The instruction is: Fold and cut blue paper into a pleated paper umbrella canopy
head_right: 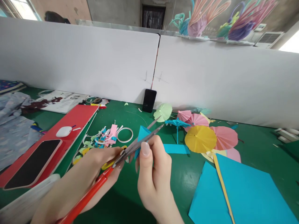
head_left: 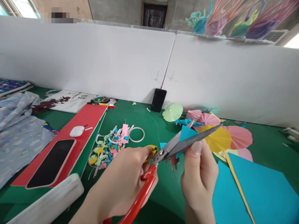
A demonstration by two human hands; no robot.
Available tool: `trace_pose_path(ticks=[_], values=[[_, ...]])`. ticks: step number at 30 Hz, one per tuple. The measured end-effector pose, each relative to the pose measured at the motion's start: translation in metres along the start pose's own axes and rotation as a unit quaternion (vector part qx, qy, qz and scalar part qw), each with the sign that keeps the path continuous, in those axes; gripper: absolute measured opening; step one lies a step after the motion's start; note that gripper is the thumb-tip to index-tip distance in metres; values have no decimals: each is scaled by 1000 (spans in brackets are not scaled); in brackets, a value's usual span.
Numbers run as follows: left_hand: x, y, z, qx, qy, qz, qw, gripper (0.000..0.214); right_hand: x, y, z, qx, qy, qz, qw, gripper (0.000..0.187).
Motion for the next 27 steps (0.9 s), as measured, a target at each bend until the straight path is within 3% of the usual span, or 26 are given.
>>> trace_pose_path(ticks=[5, 9, 16, 23, 27], values=[[2, 4, 0, 1, 14, 27, 1000, 17, 3, -4, -4, 39, -36, 16, 998, 27], [-4, 0, 2, 36, -2, 54, 998, 19, 3, -3, -6, 74, -55, 10, 996, 20], [-13, -7, 2, 35, 14, 17, 999, 19, 3, 4, -1, -7, -25, -6, 1000, 25], [-13, -2, 0, -13, -28, -47, 998, 12, 0, 1, 1, -56, -24, 6, 998, 23], [-14, 4, 0, -6, -42, -103, 994, 9, 0, 2, 1, -98, -17, 25, 995, 25]])
Point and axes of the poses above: each hand's wrist, its own z-axis away from the middle knuckle, its own y-axis out of the palm, x = y × z, the point moved 2 cm from there along -z, towards the middle knuckle, and after that the axes turned 4 degrees about -y, right-handed, at the moved point
